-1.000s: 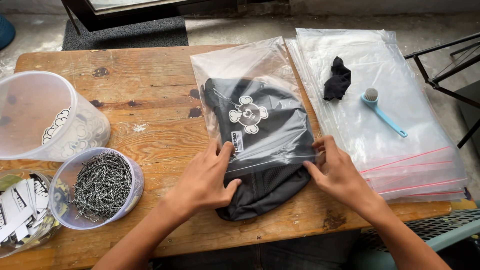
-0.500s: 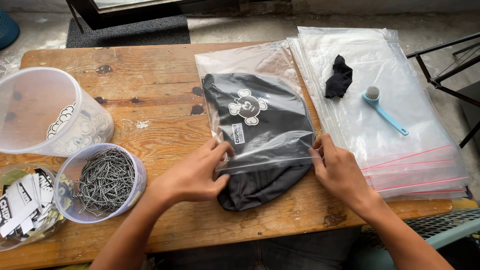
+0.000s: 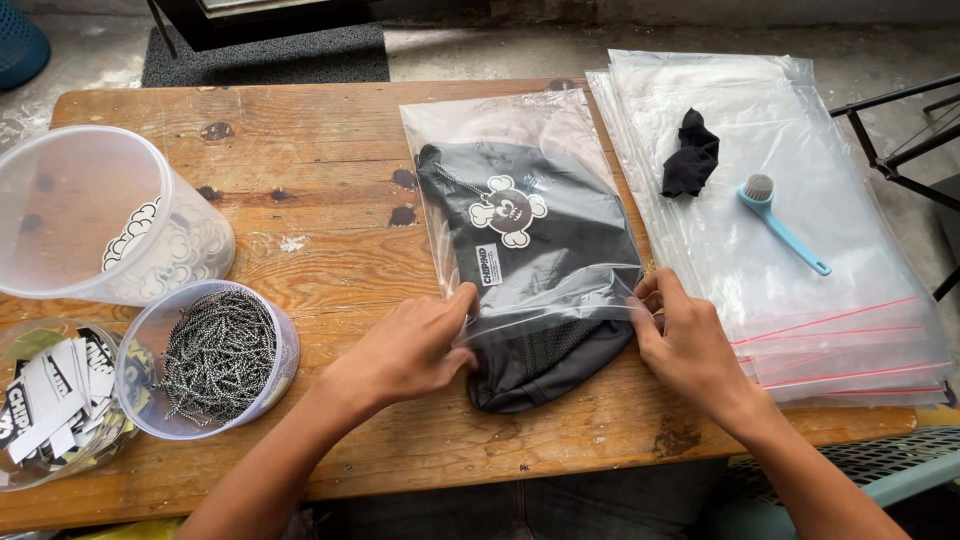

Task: The person cleans a black fanny pack with a brush, attaches a decorative charm to the zipper, wipes a plastic bag with a cloth, and places the fanny pack inside the bag. The person then seals the bag and places it into a basket.

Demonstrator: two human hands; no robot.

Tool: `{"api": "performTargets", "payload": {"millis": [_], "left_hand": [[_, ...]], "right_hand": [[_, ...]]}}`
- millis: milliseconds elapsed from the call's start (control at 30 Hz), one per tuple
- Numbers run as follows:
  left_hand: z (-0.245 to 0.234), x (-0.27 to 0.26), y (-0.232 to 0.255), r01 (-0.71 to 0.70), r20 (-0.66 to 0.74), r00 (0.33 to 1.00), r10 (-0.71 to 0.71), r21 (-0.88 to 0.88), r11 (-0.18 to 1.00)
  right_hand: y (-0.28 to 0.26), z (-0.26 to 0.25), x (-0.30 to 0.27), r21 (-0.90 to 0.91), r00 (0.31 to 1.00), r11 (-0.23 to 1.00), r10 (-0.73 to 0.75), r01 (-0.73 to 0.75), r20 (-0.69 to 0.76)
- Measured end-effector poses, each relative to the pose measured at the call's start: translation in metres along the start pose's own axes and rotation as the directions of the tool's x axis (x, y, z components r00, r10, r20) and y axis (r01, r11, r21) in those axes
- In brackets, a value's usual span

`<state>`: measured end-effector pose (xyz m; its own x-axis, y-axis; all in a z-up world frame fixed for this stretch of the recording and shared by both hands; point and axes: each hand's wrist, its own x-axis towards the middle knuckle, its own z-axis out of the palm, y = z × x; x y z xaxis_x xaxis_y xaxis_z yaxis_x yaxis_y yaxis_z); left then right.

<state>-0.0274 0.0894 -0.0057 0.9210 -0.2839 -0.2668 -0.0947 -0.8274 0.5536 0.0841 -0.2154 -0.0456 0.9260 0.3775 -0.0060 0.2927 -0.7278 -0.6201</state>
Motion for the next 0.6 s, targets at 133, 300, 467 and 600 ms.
{"api": "performTargets", "payload": {"millis": [133, 300, 467, 600], "left_hand": [[0.007, 0.001, -0.003, 0.047, -0.035, 0.998, -0.044, 0.097, 0.994], [-0.025, -0.02, 0.025, -0.105, 0.103, 0.99, 0.1, 0.041, 0.994], [0.01, -0.005, 0.023, 0.018, 0.006, 1.0, -0.02, 0.206, 0.978], [0.011, -0.003, 0.025, 0.168, -0.144, 0.978, -0.148, 0.133, 0.977]], "right_hand": [[-0.004, -0.002, -0.002, 0.072, 0.999, 0.997, 0.034, -0.036, 0.027], [-0.053, -0.032, -0.013, -0.06, 0.95, 0.996, 0.074, -0.058, 0.302], [-0.053, -0.031, -0.008, -0.136, 0.924, 0.985, -0.048, 0.107, 0.38], [-0.009, -0.004, -0.001, -0.111, 0.975, 0.973, -0.188, 0.201, 0.12]]}}
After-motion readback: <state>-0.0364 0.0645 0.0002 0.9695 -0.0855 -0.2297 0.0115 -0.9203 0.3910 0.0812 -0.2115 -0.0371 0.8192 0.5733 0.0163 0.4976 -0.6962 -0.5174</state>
